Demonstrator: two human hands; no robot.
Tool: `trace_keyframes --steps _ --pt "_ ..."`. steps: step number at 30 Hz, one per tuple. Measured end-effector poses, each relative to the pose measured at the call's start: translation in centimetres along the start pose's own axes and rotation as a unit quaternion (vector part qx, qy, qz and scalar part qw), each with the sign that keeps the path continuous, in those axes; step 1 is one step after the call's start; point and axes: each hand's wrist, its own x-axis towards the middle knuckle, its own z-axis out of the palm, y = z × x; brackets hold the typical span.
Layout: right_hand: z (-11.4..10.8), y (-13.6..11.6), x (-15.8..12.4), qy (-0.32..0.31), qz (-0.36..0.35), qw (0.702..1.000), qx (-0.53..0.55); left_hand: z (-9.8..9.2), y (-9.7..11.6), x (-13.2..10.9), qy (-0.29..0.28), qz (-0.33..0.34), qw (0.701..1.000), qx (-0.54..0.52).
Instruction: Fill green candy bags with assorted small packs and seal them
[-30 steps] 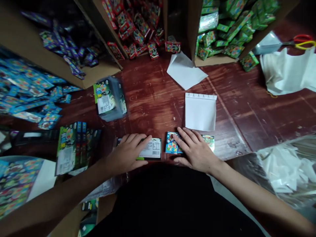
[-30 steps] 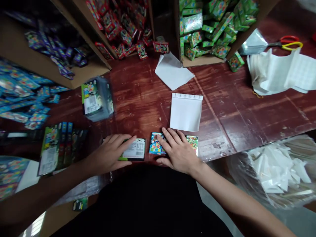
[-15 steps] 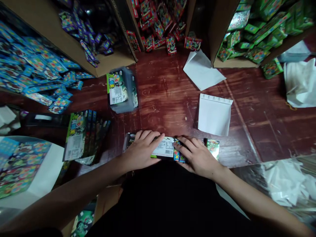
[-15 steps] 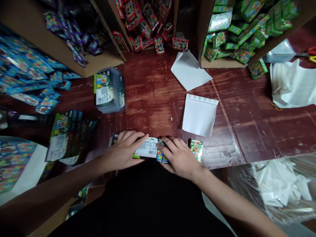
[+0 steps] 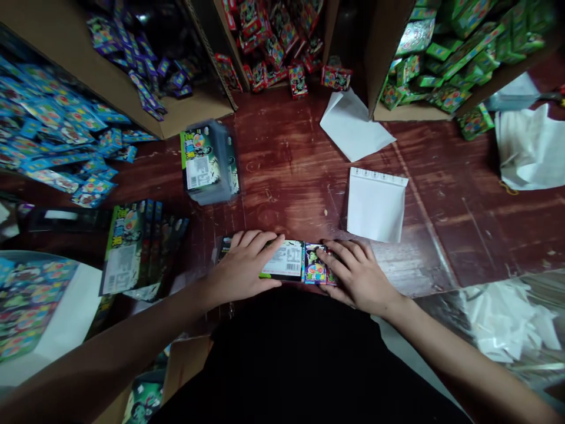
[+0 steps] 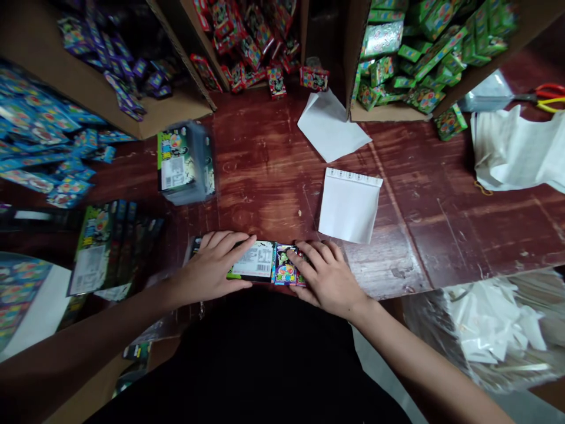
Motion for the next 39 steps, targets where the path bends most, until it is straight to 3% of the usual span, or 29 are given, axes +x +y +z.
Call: trace_keyframes --steps 7,13,17,23,28,33,39 --pt "-0.8 0.3 1.5 -0.005 -0.023 0.999 0.049 -0.7 -1.4 -0.1 -0.009 0.023 0.998 -0.061" --pt "-1.5 0.3 1.5 0.036 0.003 0.992 0.12 -0.2 -2.3 -1.3 0.004 -0.026 0.997 -0.077" --pt "-2.0 0.4 2.3 0.005 -0.027 0.99 0.137 -0.3 -2.3 -1.9 0.032 -0.006 0.995 -0.093" --pt "-2.0 -0.2 4.6 0.021 -0.033 0.996 0.082 -0.6 -1.5 -1.7 0.094 0.005 0.992 -0.088" --pt "-1.8 -0.9 5.8 0.006 -0.047 0.995 0.082 -0.4 -0.7 -1.2 0.077 -0.023 0.994 -0.079" --pt "-1.7 0.3 4.8 0.004 -0.014 0.996 0.09 0.2 -1.1 -1.3 0.067 -0.085 0.992 -0.065" --pt "-1.3 0.4 5.3 -0.008 -0.053 0.994 0.098 1.0 -1.5 -1.1 0.068 -0.062 0.994 -0.059"
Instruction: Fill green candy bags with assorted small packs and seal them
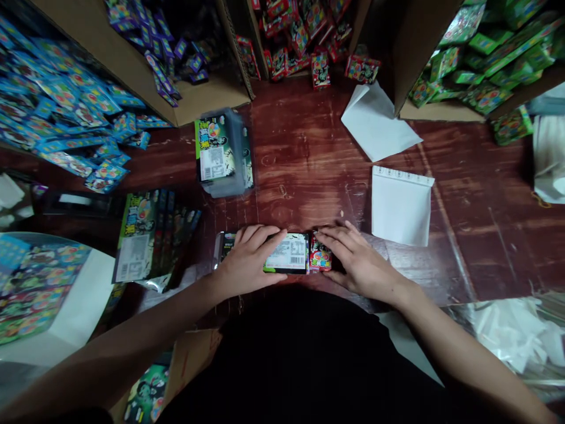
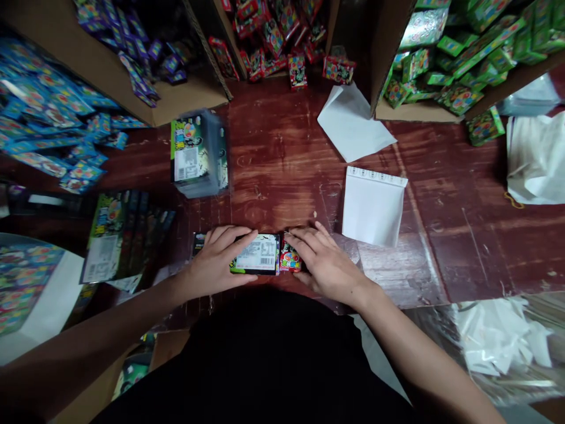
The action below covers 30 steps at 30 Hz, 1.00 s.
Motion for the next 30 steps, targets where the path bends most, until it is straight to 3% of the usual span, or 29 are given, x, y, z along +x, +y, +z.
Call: trace_keyframes --steps 5,13,17,20,24,28,30 --pt "0.5 -0.6 0.8 -0.007 -0.018 0.999 0.031 0.2 0.4 0.0 0.009 -0.022 1.0 0.003" --pt "1.4 -1.0 -0.6 0.062 0.04 0.997 0.022 1.4 1.5 -0.9 0.049 -0.084 0.995 0.006" --pt "1.3 -1.4 -0.2 0.06 0.068 0.996 0.0 1.1 1.7 -1.0 0.056 -0.106 0.993 0.009" --pt "1.3 -1.6 0.3 0.033 0.051 0.998 0.0 -0.3 2.2 0.6 0.039 -0.099 0.994 0.007" --pt "1.4 -1.9 0.9 0.016 0.033 0.999 -0.014 -2.1 3.4 5.0 0.015 -0.108 0.994 0.033" --pt "1.3 -2.2 0.9 0.005 0.022 1.0 -0.02 -1.9 3.9 8.7 -0.059 -0.132 0.988 0.06" --pt "1.4 -2.1 0.7 0.004 0.012 1.0 -0.012 -1.7 3.6 9.3 -0.062 -0.162 0.983 0.066"
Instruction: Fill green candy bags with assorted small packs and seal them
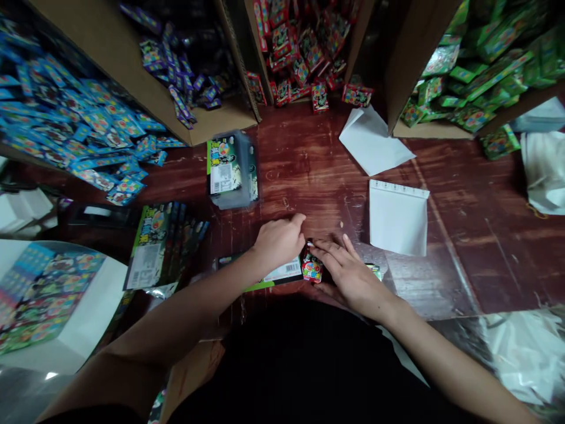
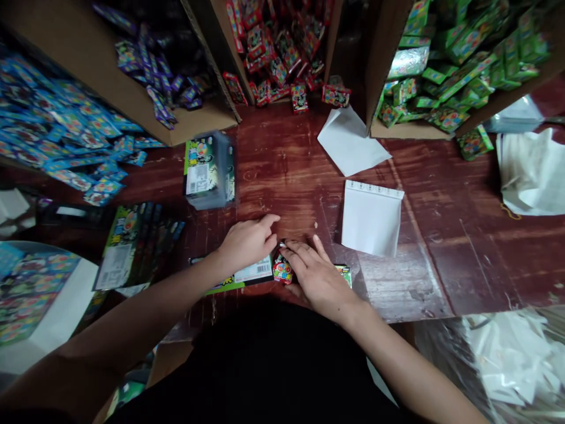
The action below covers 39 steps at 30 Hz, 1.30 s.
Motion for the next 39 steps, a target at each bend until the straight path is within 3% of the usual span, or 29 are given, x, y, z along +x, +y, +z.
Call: trace_keyframes --steps 3,5,8,12,16,19,24,28,33,39 --pt "0.0 0.5 -0.5 0.006 -0.001 1.0 0.001 -0.1 -1.2 -1.0 0.03 -0.013 0.997 -0.073" --pt "-0.1 0.9 -0.8 0.009 0.009 1.0 -0.01 -0.2 -2.5 -3.0 0.047 0.026 0.992 -0.117" --pt "-0.6 1.5 -0.8 0.001 0.012 1.0 -0.02 0.2 -4.6 -7.2 0.031 0.083 0.993 -0.072" --pt "-0.5 1.5 0.4 -0.025 -0.032 0.999 0.002 1.9 -5.8 -10.6 0.007 0.071 0.997 -0.027" --pt "0.0 1.1 1.9 -0.041 -0.068 0.996 0.043 3.0 -5.6 -10.1 0.018 0.105 0.993 -0.044" --pt "-1.3 1.4 0.9 -0.034 -0.036 0.998 0.035 3.1 -5.8 -9.6 0.03 0.115 0.992 -0.049" --pt "-5.4 3.0 -6.9 -0.044 0.064 0.995 -0.064 3.6 -7.1 -10.1 0.039 0.119 0.992 -0.035" --pt "-4.9 3.4 -11.3 -0.069 0.081 0.992 -0.071 3.9 -7.4 -10.0 0.044 0.152 0.987 -0.024" --pt "-2.7 2.2 -8.5 -0.001 0.037 0.999 -0.016 3.6 -5.4 -9.6 0.022 0.18 0.983 -0.039" --pt "-3.1 1.4 -4.6 0.014 -0.004 0.999 0.039 3.1 -4.5 -9.5 0.037 0.188 0.978 -0.078"
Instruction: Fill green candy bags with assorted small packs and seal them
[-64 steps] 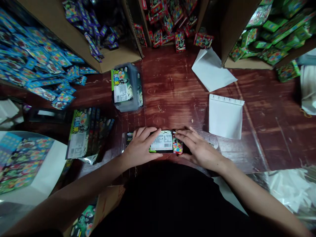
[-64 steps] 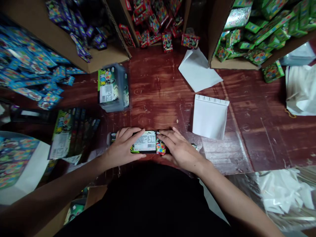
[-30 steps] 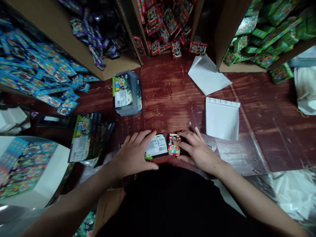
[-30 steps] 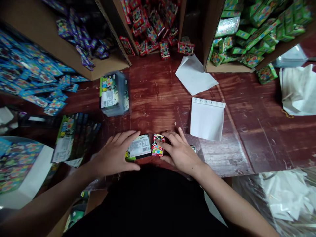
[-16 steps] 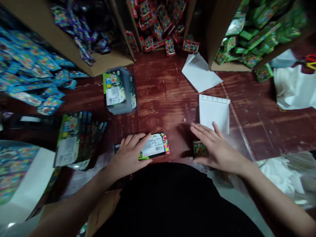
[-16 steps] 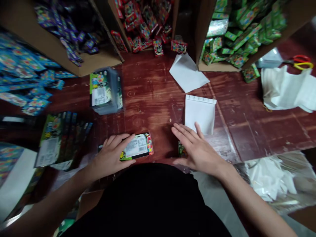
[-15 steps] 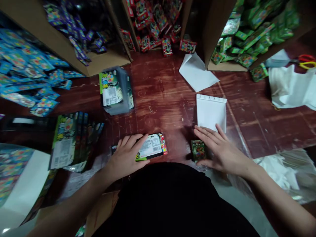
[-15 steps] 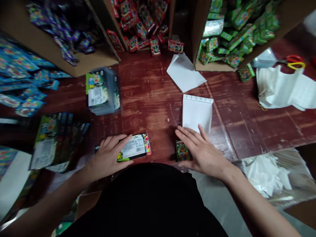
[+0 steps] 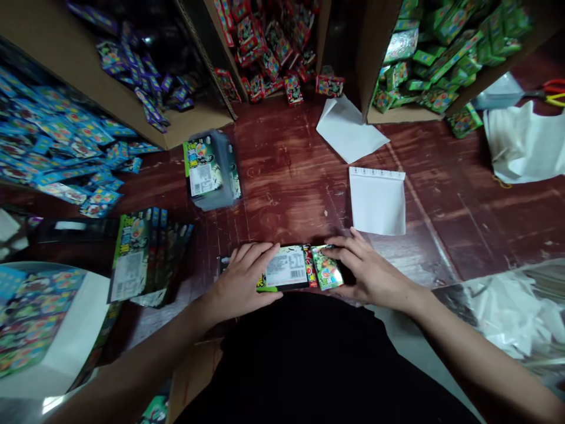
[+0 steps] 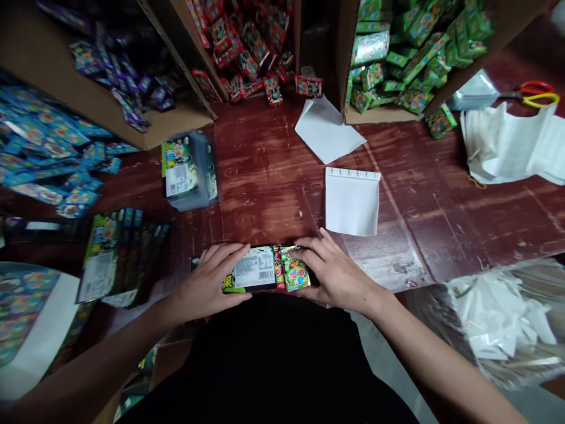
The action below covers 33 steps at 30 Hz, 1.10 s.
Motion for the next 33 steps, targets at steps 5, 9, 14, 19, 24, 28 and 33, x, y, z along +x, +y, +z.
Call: trace_keyframes --steps 5,9,14,19,24,28,33 --pt "-0.8 0.2 0.8 0.029 0.019 0.999 0.021 -0.4 -0.1 0.1 0.052 -0.008 0.999 -0.013" --pt "-1.1 0.6 1.4 0.021 0.003 0.999 0.03 -0.9 -0.5 0.7 0.055 0.012 0.998 -0.008" --pt "-1.8 1.9 2.9 0.001 -0.031 0.999 0.009 -0.9 -0.8 1.7 0.045 0.025 0.998 -0.042" --pt "-2.3 1.7 4.6 0.0 -0.032 0.999 0.041 -0.3 0.9 3.1 0.097 -0.051 0.994 -0.027" --pt "-1.9 1.5 5.7 0.122 0.099 0.972 0.172 0.0 3.4 6.6 0.182 -0.18 0.961 -0.109" --pt "-1.2 3.0 6.7 0.222 0.181 0.898 0.335 0.5 4.5 9.8 0.213 -0.189 0.907 -0.311" --pt "-2.0 4.1 6.4 0.154 0.206 0.879 0.402 1.2 3.8 10.7 0.168 -0.108 0.838 -0.508"
